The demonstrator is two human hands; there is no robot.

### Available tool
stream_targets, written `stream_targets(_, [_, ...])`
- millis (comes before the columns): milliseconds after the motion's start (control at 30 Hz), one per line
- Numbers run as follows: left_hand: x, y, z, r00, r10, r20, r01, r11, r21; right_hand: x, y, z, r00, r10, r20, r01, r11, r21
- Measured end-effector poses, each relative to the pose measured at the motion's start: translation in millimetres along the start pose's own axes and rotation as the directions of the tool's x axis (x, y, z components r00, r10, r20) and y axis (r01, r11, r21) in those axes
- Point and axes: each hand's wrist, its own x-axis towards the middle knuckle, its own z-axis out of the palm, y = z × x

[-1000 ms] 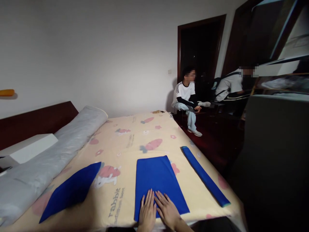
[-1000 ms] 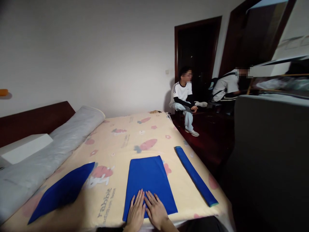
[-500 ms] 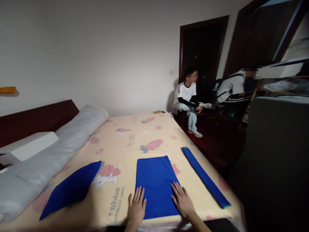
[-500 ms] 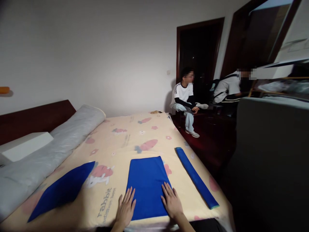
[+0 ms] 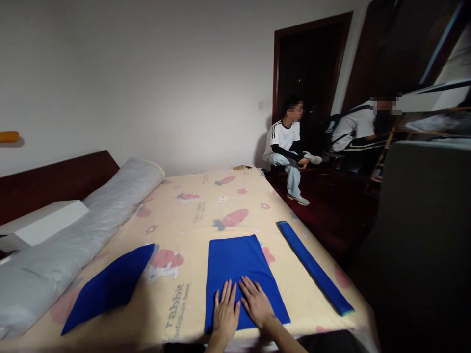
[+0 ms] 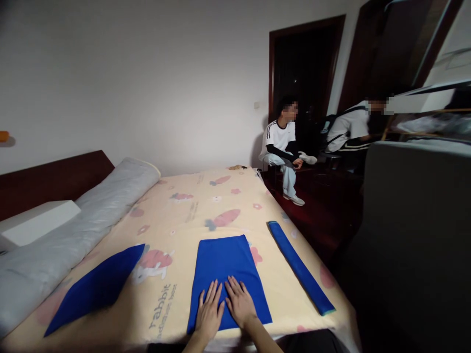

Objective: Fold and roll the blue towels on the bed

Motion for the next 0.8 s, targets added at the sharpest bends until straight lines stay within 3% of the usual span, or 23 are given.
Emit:
stream_targets(133, [-2,-42,-21.1,0.982,-0.187,0.012,0.186,0.980,0.067,-7,45,-14,0.980,0.180,-0.084,-0.185,0.981,-0.051])
stream_targets(200, [-2,-54,-29.4,0.979,-0.205,0.015,0.203,0.974,0.102,-10,61,-17,0.964,0.226,-0.142,-0.237,0.969,-0.067])
stream_targets(300, [4,-48,-31.6,0.991,-0.133,-0.018,0.134,0.986,0.103,-9,59,-13,0.967,0.189,-0.170,-0.202,0.977,-0.064])
stream_targets(400, [12,-24,-21.6,0.999,-0.007,-0.033,0.008,0.999,0.044,-4,33,-3,0.994,0.041,-0.106,-0.044,0.999,-0.031])
stream_targets(533, [24,1,-5.2,0.993,0.119,0.023,-0.118,0.992,-0.033,6,7,2,0.990,-0.138,-0.022,0.139,0.990,0.040])
stream_targets(667, [34,-15,-6.8,0.995,0.103,0.019,-0.102,0.995,-0.011,16,29,-10,0.996,-0.084,0.011,0.084,0.996,0.025])
stream_targets(800, [44,-44,-18.4,0.996,-0.089,-0.014,0.090,0.991,0.101,24,74,-21,0.988,0.101,-0.120,-0.108,0.992,-0.058])
